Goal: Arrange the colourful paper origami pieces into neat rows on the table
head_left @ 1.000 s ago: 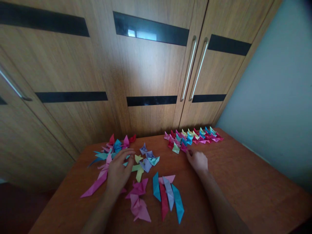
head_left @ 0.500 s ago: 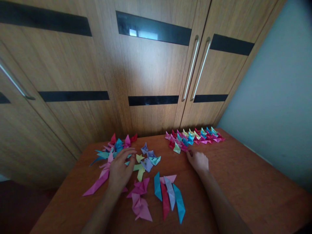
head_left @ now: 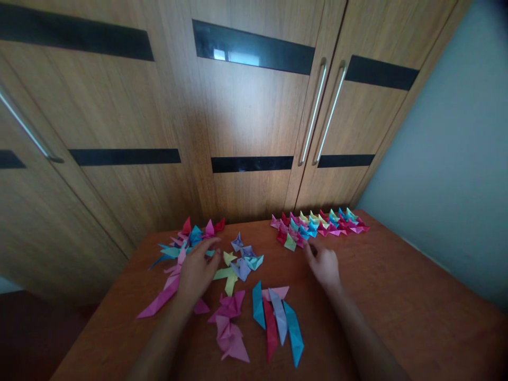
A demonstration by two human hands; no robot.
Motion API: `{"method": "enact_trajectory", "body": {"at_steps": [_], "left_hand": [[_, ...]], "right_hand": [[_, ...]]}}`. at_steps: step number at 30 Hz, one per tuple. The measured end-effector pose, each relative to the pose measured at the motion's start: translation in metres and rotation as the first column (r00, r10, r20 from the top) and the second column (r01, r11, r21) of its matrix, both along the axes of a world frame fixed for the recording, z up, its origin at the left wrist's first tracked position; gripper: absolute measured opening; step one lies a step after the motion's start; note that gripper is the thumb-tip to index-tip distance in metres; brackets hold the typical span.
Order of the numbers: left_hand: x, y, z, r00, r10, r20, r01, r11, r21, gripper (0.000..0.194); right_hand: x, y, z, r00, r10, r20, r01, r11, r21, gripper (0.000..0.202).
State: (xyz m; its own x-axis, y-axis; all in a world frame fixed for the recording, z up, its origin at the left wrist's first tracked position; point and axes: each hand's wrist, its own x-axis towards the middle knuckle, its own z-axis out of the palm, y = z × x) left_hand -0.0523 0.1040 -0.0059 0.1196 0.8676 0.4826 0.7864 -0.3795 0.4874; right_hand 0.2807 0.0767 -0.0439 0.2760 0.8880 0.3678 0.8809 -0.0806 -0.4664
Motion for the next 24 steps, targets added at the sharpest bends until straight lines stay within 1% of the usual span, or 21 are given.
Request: {"method": "enact_trajectory", "body": {"at_steps": [3, 6, 11, 15, 20, 24], "left_hand": [[0.002, 0.018, -0.002, 0.995, -0.052, -0.083, 0.046, 0.996, -0.073, 0.034], [0.009, 0.040, 0.002, 0.980, -0.123, -0.157, 0.101, 0.985, -0.137, 0.032], [0.028, 0.077, 0.009, 0.946, -0.188, -0.264, 0.121, 0.961, -0.250, 0.026], [0.041, 0.099, 0.006, 0.913, -0.239, -0.331, 0.116, 0.929, -0.352, 0.028], [0.046, 0.116, 0.002, 0.868, -0.339, -0.362, 0.147, 0.873, -0.465, 0.027], [0.046, 0.120, 0.002, 0.851, -0.386, -0.357, 0.171, 0.845, -0.507, 0.027]], "right_hand": [[-0.018, -0.001, -0.003, 0.980, 0.198, -0.016, -0.199, 0.980, -0.011, 0.033], [-0.033, -0.002, -0.007, 0.960, 0.280, 0.004, -0.279, 0.958, -0.062, 0.032], [-0.038, 0.000, -0.012, 0.947, 0.320, -0.017, -0.319, 0.937, -0.142, 0.032], [-0.038, 0.001, -0.012, 0.944, 0.328, -0.032, -0.329, 0.933, -0.149, 0.032], [-0.038, 0.001, -0.012, 0.945, 0.326, -0.039, -0.327, 0.929, -0.170, 0.032], [-0.038, 0.001, -0.012, 0.942, 0.334, -0.044, -0.337, 0.928, -0.160, 0.030]]}}
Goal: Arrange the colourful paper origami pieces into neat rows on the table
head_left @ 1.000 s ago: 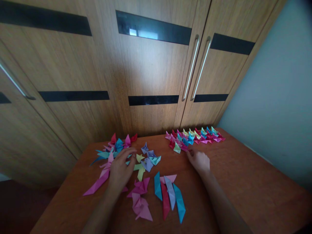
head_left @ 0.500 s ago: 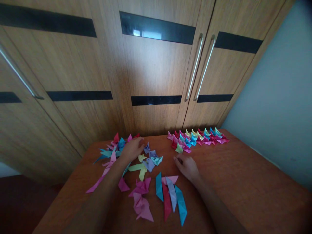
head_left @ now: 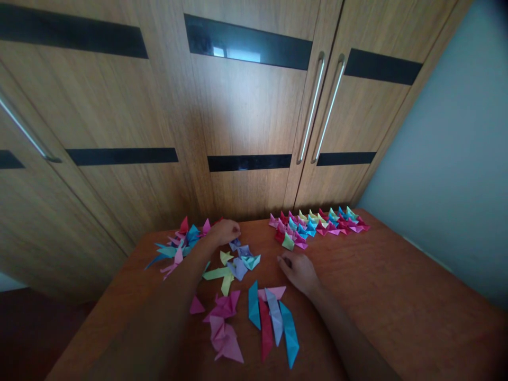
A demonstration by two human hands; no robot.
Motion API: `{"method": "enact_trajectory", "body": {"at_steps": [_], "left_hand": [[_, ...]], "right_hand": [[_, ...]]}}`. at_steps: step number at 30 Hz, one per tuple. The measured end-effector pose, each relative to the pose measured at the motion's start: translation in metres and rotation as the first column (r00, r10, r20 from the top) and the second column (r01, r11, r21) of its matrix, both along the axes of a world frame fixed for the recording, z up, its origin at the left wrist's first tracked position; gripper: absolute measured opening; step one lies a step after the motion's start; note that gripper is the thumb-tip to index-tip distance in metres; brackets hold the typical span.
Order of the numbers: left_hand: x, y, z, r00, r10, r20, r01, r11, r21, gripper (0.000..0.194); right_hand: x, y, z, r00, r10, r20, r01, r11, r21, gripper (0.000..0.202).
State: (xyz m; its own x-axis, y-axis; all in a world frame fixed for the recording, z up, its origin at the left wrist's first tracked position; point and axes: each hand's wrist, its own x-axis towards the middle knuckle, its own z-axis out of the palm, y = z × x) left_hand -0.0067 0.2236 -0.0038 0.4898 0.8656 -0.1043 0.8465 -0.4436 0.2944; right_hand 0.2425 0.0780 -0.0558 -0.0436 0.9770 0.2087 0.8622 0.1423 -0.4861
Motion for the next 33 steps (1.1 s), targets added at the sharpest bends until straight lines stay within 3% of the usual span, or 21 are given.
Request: {"method": "enact_trajectory", "body": {"at_steps": [7, 12, 16, 19, 21, 25, 29, 33], "left_hand": [[-0.006, -0.003, 0.004, 0.998, -0.019, 0.058, 0.021, 0.999, -0.036, 0.027], [-0.018, -0.013, 0.032, 0.974, 0.025, 0.224, -0.031, 0.999, 0.022, 0.014], [-0.017, -0.050, 0.062, 0.906, 0.017, 0.423, -0.075, 0.990, 0.120, 0.021], [-0.012, -0.089, 0.074, 0.849, 0.007, 0.529, -0.120, 0.976, 0.180, 0.024], [-0.008, -0.113, 0.074, 0.793, -0.003, 0.609, -0.145, 0.971, 0.193, 0.018], [-0.006, -0.146, 0.059, 0.793, -0.044, 0.607, -0.124, 0.965, 0.233, 0.012], [-0.006, -0.165, 0.039, 0.835, -0.060, 0.546, -0.128, 0.946, 0.299, 0.009], [-0.007, -0.176, 0.027, 0.845, -0.047, 0.533, -0.124, 0.952, 0.280, 0.010]], "right_hand": [[0.000, 0.000, 0.001, 1.000, 0.013, 0.019, -0.014, 1.000, 0.022, 0.030], [0.001, -0.001, 0.001, 0.999, 0.012, 0.030, -0.013, 0.999, 0.043, 0.028], [0.000, -0.002, 0.004, 1.000, 0.022, -0.009, -0.022, 0.998, 0.060, 0.029], [-0.004, -0.006, 0.012, 0.995, 0.047, -0.088, -0.039, 0.994, 0.098, 0.030], [-0.008, -0.011, 0.019, 0.983, 0.088, -0.163, -0.064, 0.987, 0.145, 0.030], [-0.021, -0.025, 0.034, 0.923, 0.220, -0.314, -0.151, 0.961, 0.230, 0.022], [-0.035, -0.037, 0.039, 0.862, 0.316, -0.397, -0.217, 0.937, 0.274, 0.018], [-0.042, -0.040, 0.038, 0.865, 0.380, -0.328, -0.286, 0.910, 0.300, 0.016]]}}
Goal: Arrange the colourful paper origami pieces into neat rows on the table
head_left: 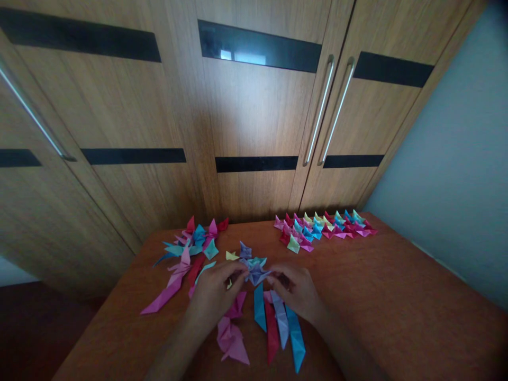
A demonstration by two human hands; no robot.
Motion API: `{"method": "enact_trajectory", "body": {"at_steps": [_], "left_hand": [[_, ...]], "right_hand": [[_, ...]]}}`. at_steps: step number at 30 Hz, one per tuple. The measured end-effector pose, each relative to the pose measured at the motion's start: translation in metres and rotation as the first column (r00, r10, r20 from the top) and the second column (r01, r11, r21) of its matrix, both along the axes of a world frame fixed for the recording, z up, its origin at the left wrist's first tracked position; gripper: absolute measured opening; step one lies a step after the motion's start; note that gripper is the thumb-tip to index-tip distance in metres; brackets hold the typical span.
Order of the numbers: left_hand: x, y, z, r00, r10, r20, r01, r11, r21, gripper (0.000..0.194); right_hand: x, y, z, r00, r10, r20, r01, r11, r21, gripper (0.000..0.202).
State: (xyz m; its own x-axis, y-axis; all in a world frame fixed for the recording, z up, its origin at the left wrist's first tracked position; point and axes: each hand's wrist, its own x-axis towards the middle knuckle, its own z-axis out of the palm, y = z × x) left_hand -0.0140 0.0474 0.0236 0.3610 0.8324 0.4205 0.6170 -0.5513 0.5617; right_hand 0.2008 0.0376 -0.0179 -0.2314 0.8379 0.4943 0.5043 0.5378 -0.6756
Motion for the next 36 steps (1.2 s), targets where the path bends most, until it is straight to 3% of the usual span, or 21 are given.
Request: {"method": "enact_trajectory", "body": {"at_steps": [6, 10, 12, 14, 16, 18, 20, 22, 25, 27, 36], "left_hand": [[-0.002, -0.002, -0.008, 0.999, -0.032, -0.010, 0.031, 0.998, -0.060, 0.012], [-0.005, 0.001, -0.010, 0.999, 0.031, 0.038, -0.029, 0.998, -0.062, 0.016], [-0.007, 0.002, -0.009, 0.995, 0.070, 0.074, -0.064, 0.995, -0.080, 0.022], [-0.008, 0.002, -0.007, 0.991, 0.091, 0.096, -0.079, 0.990, -0.119, 0.024], [-0.008, 0.003, -0.007, 0.990, 0.096, 0.107, -0.079, 0.985, -0.156, 0.024], [-0.008, 0.003, -0.007, 0.989, 0.096, 0.114, -0.075, 0.982, -0.173, 0.024], [-0.009, 0.004, -0.010, 0.989, 0.093, 0.110, -0.074, 0.983, -0.171, 0.023], [-0.010, 0.005, -0.012, 0.991, 0.091, 0.102, -0.073, 0.983, -0.166, 0.022], [-0.011, 0.007, -0.016, 0.990, 0.095, 0.100, -0.077, 0.982, -0.174, 0.021], [-0.012, 0.008, -0.018, 0.991, 0.092, 0.101, -0.073, 0.981, -0.182, 0.022], [-0.013, 0.009, -0.019, 0.992, 0.078, 0.096, -0.062, 0.984, -0.167, 0.022]], "right_hand": [[0.000, -0.001, 0.001, 0.990, 0.053, 0.133, -0.061, 0.996, 0.057, 0.017], [0.001, 0.000, 0.003, 0.980, 0.063, 0.187, -0.081, 0.993, 0.091, 0.017], [0.009, 0.004, 0.003, 0.980, 0.008, 0.198, -0.034, 0.991, 0.129, 0.018], [0.027, 0.010, 0.003, 0.980, -0.129, 0.151, 0.102, 0.980, 0.173, 0.020], [0.055, 0.018, 0.002, 0.937, -0.345, 0.055, 0.329, 0.925, 0.192, 0.024], [0.087, 0.027, -0.002, 0.821, -0.571, 0.003, 0.562, 0.811, 0.163, 0.029], [0.116, 0.034, -0.008, 0.697, -0.713, 0.081, 0.705, 0.701, 0.106, 0.031], [0.134, 0.038, -0.016, 0.595, -0.766, 0.243, 0.783, 0.621, 0.041, 0.027], [0.141, 0.043, -0.027, 0.509, -0.715, 0.479, 0.831, 0.553, -0.058, 0.023], [0.138, 0.045, -0.032, 0.501, -0.650, 0.571, 0.830, 0.547, -0.107, 0.024], [0.133, 0.047, -0.035, 0.510, -0.567, 0.647, 0.814, 0.561, -0.150, 0.030]]}}
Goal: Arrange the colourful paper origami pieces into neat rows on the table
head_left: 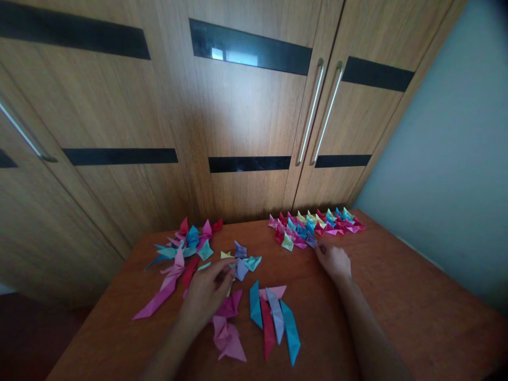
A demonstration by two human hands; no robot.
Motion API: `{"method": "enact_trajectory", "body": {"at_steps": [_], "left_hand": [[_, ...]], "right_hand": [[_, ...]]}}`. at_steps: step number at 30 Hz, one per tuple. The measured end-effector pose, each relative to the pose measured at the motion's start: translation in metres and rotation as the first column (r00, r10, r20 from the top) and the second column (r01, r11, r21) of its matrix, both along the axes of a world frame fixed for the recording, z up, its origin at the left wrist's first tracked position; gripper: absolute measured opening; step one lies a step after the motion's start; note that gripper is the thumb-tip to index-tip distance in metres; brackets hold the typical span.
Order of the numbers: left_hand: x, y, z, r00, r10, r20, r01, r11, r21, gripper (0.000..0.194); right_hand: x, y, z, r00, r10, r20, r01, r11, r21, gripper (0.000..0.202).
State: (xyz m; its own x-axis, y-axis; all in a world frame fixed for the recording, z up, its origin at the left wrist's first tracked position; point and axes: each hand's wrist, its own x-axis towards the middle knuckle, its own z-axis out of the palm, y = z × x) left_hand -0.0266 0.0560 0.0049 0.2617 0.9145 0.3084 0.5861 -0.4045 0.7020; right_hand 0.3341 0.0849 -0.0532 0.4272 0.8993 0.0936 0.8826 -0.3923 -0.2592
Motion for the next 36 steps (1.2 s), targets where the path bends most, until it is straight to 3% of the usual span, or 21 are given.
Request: {"method": "enact_trajectory", "body": {"at_steps": [36], "left_hand": [[0.001, -0.003, 0.009, 1.000, -0.015, -0.005, 0.015, 0.999, -0.036, 0.023]], "right_hand": [[0.005, 0.001, 0.000, 0.998, 0.028, -0.050, -0.027, 0.999, 0.025, 0.029]]}}
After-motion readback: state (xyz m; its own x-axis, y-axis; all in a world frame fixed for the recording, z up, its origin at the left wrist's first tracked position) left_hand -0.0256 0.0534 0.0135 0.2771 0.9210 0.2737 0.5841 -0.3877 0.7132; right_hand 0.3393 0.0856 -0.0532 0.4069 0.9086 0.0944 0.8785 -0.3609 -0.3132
